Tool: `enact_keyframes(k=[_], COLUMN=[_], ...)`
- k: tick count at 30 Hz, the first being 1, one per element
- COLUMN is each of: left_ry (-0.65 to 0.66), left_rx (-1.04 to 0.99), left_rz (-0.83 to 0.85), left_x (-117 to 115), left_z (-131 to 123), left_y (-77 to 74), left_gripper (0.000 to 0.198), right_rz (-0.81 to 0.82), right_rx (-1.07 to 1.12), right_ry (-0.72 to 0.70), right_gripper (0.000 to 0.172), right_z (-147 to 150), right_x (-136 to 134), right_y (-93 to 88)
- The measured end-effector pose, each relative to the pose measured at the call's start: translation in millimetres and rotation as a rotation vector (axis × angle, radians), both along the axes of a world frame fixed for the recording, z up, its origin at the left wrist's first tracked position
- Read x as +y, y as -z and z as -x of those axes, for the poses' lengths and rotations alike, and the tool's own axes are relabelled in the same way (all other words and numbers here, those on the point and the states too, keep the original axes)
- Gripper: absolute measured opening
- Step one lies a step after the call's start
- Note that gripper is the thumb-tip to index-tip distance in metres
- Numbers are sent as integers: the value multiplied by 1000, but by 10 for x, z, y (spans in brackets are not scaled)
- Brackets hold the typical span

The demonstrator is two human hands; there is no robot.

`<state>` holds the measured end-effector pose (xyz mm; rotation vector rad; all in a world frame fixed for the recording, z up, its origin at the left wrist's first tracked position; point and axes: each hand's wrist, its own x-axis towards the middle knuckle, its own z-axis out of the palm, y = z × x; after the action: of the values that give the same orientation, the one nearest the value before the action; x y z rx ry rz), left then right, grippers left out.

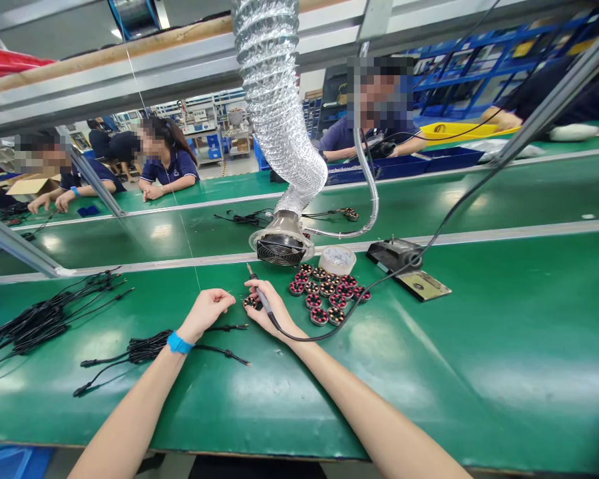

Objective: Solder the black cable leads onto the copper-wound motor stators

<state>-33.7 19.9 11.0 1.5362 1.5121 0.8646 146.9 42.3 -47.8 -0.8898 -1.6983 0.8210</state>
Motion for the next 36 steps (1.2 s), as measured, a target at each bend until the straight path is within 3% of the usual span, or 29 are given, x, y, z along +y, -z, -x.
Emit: enact_keyframes(k=[6, 12, 14, 17, 22, 26, 36], left_ry=[347, 514, 494, 352, 183, 176, 289], left_rx=[240, 352, 321, 227, -52, -113, -48], left_rz=[-67, -166, -135, -56, -1, 19, 80], left_x=[-87, -90, -81, -51, -6, -29, -93], left_z=[87, 92, 102, 126, 112, 60, 5], left_y=[-17, 20, 12, 3, 21, 30, -91], left_gripper=[28, 16, 18, 24, 30, 32, 39], right_rz=[22, 9, -2, -26, -110, -112, -56], right_rx=[46, 37, 40, 49, 74, 131, 195], right_ry=[24, 26, 23, 25, 29, 8, 1], right_gripper=[50, 49, 49, 51, 49, 45, 43], right_z=[14, -6, -26, -55, -64, -21, 26], right_x=[34, 35, 26, -15, -154, -233, -271], right_y=[51, 61, 56, 19, -142, -241, -273])
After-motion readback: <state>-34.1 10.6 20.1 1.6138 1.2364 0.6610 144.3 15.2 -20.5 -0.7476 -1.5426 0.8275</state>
